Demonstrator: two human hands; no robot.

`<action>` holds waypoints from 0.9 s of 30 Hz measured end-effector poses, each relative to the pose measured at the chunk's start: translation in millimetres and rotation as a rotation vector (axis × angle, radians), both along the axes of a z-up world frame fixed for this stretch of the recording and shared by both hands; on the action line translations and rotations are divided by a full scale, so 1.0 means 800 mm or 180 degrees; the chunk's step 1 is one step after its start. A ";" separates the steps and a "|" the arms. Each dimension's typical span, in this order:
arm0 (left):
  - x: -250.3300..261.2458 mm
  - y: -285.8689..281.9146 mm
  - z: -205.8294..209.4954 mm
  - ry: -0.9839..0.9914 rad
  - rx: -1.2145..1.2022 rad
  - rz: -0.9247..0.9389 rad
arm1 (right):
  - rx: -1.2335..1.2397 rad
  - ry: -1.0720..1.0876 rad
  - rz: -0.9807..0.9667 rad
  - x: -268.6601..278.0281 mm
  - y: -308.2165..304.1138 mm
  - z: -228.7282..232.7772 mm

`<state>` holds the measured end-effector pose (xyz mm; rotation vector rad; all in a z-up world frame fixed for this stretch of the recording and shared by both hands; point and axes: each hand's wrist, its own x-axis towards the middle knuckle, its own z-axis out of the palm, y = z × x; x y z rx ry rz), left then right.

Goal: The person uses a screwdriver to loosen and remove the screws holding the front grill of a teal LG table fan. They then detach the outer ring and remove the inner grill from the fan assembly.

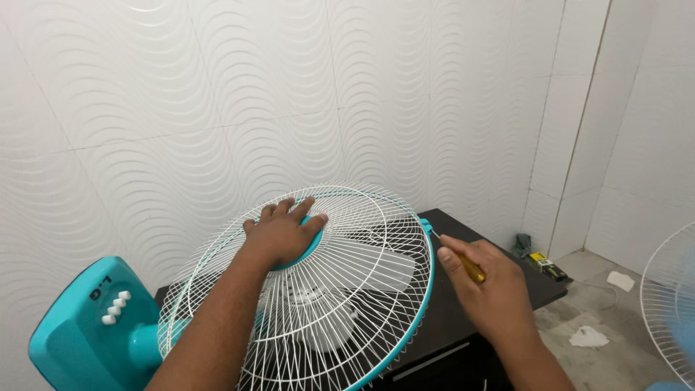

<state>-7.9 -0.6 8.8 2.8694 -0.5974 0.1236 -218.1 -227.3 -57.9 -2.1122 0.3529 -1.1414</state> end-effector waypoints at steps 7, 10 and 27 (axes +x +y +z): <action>0.001 -0.001 -0.006 0.0013 -0.0044 -0.0023 | 0.1118 -0.0295 0.0364 0.008 0.000 -0.014; 0.000 0.001 -0.007 0.0006 -0.0020 -0.0026 | 0.1071 -0.0327 0.0342 0.007 0.000 -0.016; 0.000 0.000 -0.006 0.0036 -0.0040 -0.0032 | -0.0535 0.0024 -0.0238 -0.001 0.006 -0.001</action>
